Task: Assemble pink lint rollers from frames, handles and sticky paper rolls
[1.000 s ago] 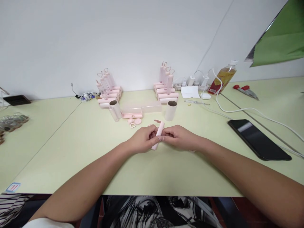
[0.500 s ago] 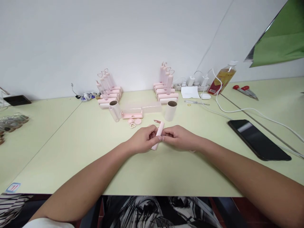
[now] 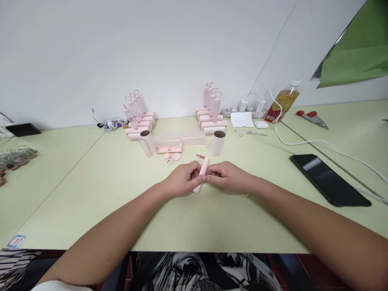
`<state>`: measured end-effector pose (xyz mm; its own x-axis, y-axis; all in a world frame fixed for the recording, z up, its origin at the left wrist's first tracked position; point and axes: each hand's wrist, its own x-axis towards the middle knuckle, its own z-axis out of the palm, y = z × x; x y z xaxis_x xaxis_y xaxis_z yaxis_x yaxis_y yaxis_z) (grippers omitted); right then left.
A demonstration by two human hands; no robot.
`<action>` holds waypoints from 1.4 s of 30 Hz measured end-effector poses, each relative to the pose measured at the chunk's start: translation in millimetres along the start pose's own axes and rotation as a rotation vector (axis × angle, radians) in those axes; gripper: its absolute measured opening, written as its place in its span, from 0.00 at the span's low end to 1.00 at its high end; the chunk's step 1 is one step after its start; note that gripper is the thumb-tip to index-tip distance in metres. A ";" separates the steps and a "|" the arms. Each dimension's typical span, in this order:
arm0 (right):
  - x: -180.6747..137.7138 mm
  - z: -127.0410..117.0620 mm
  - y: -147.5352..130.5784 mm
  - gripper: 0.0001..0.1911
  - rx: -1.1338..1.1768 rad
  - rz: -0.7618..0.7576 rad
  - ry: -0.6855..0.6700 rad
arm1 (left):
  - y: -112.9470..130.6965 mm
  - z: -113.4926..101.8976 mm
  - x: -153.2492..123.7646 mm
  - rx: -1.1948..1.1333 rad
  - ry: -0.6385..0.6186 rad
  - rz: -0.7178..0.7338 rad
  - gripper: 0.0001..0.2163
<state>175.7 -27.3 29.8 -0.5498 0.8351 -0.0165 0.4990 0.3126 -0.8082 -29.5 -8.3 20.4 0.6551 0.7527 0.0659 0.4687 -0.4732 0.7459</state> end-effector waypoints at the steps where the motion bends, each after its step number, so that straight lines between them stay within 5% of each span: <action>1: 0.0 0.2 0.1 0.17 -0.002 0.007 0.001 | -0.5 0.1 0.0 0.000 -0.001 0.002 0.15; 26: 1.4 1.7 8.9 0.17 -0.041 0.028 0.014 | -1.6 3.0 1.4 -0.113 0.096 -0.070 0.12; 34: -1.4 1.7 6.0 0.12 0.021 -0.054 0.043 | -1.7 2.4 2.2 -0.845 -0.142 -0.274 0.17; 42: -3.9 2.0 2.6 0.11 0.136 -0.103 0.072 | -6.6 -1.0 3.1 -1.098 -0.360 -0.208 0.16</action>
<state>177.7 -30.7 26.6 -0.5416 0.8336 0.1084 0.3445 0.3377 -0.8760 -31.2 -2.4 16.3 0.8383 0.5130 -0.1847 -0.0608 0.4245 0.9034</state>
